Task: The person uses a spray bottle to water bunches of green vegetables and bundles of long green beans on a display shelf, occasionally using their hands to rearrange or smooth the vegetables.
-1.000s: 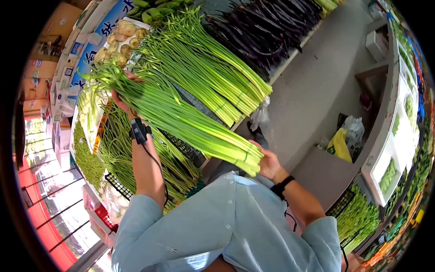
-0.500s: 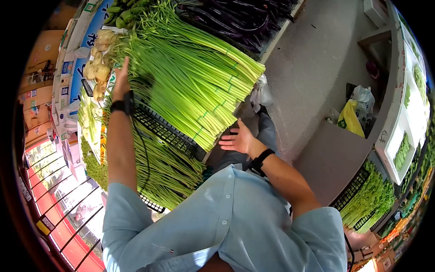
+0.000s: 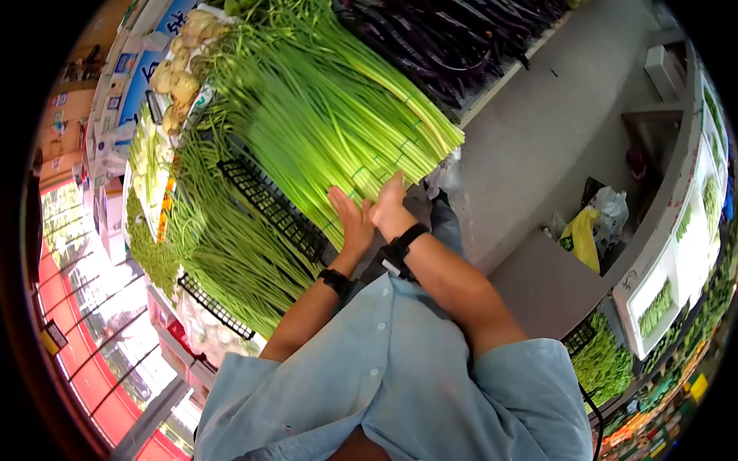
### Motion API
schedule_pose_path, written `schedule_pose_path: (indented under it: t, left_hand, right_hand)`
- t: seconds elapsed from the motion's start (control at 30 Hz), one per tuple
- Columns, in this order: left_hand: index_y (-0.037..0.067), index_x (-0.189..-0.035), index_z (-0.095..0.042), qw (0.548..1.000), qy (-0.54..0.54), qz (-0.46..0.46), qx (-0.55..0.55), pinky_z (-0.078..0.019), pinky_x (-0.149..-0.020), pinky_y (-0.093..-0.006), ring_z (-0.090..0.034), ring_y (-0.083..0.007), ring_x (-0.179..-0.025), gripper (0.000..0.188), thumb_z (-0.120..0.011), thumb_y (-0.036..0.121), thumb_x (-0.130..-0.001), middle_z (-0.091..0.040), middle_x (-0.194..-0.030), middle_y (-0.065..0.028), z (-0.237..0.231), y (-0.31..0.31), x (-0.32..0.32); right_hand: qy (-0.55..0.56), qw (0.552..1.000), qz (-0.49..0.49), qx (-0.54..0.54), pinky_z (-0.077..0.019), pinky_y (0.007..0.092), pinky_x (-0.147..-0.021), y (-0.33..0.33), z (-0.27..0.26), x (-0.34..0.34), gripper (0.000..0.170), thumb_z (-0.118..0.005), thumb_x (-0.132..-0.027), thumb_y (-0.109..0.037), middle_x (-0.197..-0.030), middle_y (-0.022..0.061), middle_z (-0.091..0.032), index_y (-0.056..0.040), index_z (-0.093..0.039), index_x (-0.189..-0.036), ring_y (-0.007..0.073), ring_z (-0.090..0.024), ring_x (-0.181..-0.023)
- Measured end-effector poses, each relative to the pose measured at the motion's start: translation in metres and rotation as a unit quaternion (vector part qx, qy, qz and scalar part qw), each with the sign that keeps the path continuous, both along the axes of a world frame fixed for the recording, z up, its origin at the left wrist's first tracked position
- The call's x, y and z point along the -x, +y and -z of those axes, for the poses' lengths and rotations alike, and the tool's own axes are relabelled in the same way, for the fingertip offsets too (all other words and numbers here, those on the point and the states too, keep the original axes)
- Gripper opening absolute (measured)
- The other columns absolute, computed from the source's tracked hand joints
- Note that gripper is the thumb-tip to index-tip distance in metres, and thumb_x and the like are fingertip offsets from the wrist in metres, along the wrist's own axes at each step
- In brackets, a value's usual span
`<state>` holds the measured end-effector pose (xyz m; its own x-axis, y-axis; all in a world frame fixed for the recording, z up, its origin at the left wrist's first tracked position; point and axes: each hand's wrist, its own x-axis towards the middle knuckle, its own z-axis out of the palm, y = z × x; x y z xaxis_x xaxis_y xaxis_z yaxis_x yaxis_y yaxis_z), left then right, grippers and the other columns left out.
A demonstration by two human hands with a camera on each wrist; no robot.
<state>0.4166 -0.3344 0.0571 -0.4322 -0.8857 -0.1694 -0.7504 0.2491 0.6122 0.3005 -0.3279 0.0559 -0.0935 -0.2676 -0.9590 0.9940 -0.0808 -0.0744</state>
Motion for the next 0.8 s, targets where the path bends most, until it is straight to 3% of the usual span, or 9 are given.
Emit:
schedule_pose_path:
  t: [0.1,0.2,0.37,0.43,0.5,0.63,0.7,0.73,0.8]
  left_hand:
    - [-0.006,-0.152,-0.007,0.996,0.081,-0.038,-0.004,-0.0064,-0.118,-0.0521,0.003,-0.0419,-0.148,0.082,-0.050,0.039,-0.098,0.002,-0.158,-0.0290,-0.010,0.001,0.009]
    - [-0.003,-0.149,-0.026,0.989,0.051,0.034,0.131,-0.0077,-0.117,-0.0546,-0.004,-0.0411,-0.148,0.071,-0.051,0.039,-0.098,-0.007,-0.159,-0.0242,-0.060,-0.043,0.011]
    - [0.010,-0.149,-0.035,0.891,-0.144,0.379,0.207,-0.0096,-0.120,-0.0500,-0.019,-0.0304,-0.147,0.060,-0.043,0.043,-0.099,-0.030,-0.155,-0.0132,-0.071,-0.128,0.047]
    - [0.010,-0.149,-0.035,0.887,-0.176,0.366,0.220,-0.0101,-0.121,-0.0477,-0.020,-0.0277,-0.146,0.060,-0.040,0.044,-0.100,-0.030,-0.155,-0.0117,-0.057,-0.134,0.042]
    - [0.010,-0.149,-0.035,0.880,-0.210,0.356,0.235,-0.0107,-0.121,-0.0455,-0.021,-0.0249,-0.146,0.060,-0.038,0.045,-0.101,-0.031,-0.155,-0.0102,-0.047,-0.136,0.042]
    - [0.008,-0.150,-0.032,0.909,-0.228,0.253,0.242,-0.0091,-0.122,-0.0432,-0.019,-0.0250,-0.147,0.066,-0.039,0.050,-0.099,-0.028,-0.156,-0.0114,-0.036,-0.128,0.047]
    - [0.007,-0.151,-0.030,0.942,-0.130,0.213,0.223,-0.0075,-0.122,-0.0453,-0.017,-0.0283,-0.147,0.075,-0.044,0.056,-0.096,-0.026,-0.157,-0.0123,-0.050,-0.122,0.044]
    - [0.008,-0.152,-0.027,0.954,-0.104,0.201,0.196,-0.0073,-0.121,-0.0496,-0.012,-0.0351,-0.147,0.091,-0.054,0.066,-0.086,-0.021,-0.158,-0.0147,-0.061,-0.111,0.032]
    - [0.010,-0.151,-0.030,0.960,-0.102,0.216,0.147,-0.0091,-0.120,-0.0514,-0.011,-0.0374,-0.147,0.095,-0.061,0.065,-0.081,-0.020,-0.159,-0.0138,-0.075,-0.057,-0.002]
  right_hand:
    - [-0.009,0.991,-0.087,-0.100,-0.0243,0.0472,-0.114,-0.011,-0.024,0.009,0.077,-0.034,-0.099,-0.058,-0.159,0.0128,-0.020,-0.0058,-0.020,-0.154,0.0310,-0.028,-0.142]
    - [0.035,0.989,-0.096,0.105,-0.0432,0.0441,-0.101,0.024,-0.029,0.020,0.058,-0.037,-0.102,-0.047,-0.138,0.0112,-0.051,-0.0051,-0.042,-0.141,0.0262,-0.054,-0.120]
    - [0.183,0.941,-0.286,0.005,-0.0285,0.0343,-0.110,0.083,-0.065,0.070,0.057,-0.052,-0.097,-0.037,-0.146,0.0099,-0.043,-0.0050,-0.040,-0.143,0.0237,-0.038,-0.134]
    - [0.254,0.905,-0.341,-0.006,-0.0260,0.0319,-0.111,0.106,-0.037,0.077,0.059,-0.055,-0.096,-0.036,-0.146,0.0103,-0.041,-0.0040,-0.040,-0.143,0.0233,-0.036,-0.135]
    - [0.347,0.870,-0.350,-0.006,-0.0435,0.0356,-0.098,0.113,-0.030,0.082,0.052,-0.059,-0.094,-0.031,-0.130,0.0128,-0.057,0.0017,-0.050,-0.133,0.0239,-0.053,-0.120]
    - [0.342,0.813,-0.468,0.054,-0.0398,0.0350,-0.103,0.108,-0.045,0.098,0.055,-0.063,-0.092,-0.029,-0.135,0.0154,-0.053,0.0011,-0.048,-0.135,0.0260,-0.048,-0.127]
    - [0.492,0.629,-0.585,0.144,-0.0353,0.0383,-0.108,0.094,-0.057,0.101,0.063,-0.069,-0.086,-0.030,-0.142,0.0186,-0.046,-0.0007,-0.047,-0.137,0.0306,-0.041,-0.134]
    - [0.494,0.623,-0.587,0.153,-0.0353,0.0383,-0.108,0.085,-0.057,0.101,0.063,-0.069,-0.086,-0.030,-0.142,0.0186,-0.046,-0.0007,-0.047,-0.137,0.0306,-0.041,-0.134]
    - [0.701,0.360,-0.565,0.244,-0.0346,0.0432,-0.110,0.066,-0.058,0.098,0.072,-0.075,-0.079,-0.033,-0.144,0.0190,-0.043,-0.0036,-0.045,-0.139,0.0360,-0.038,-0.135]
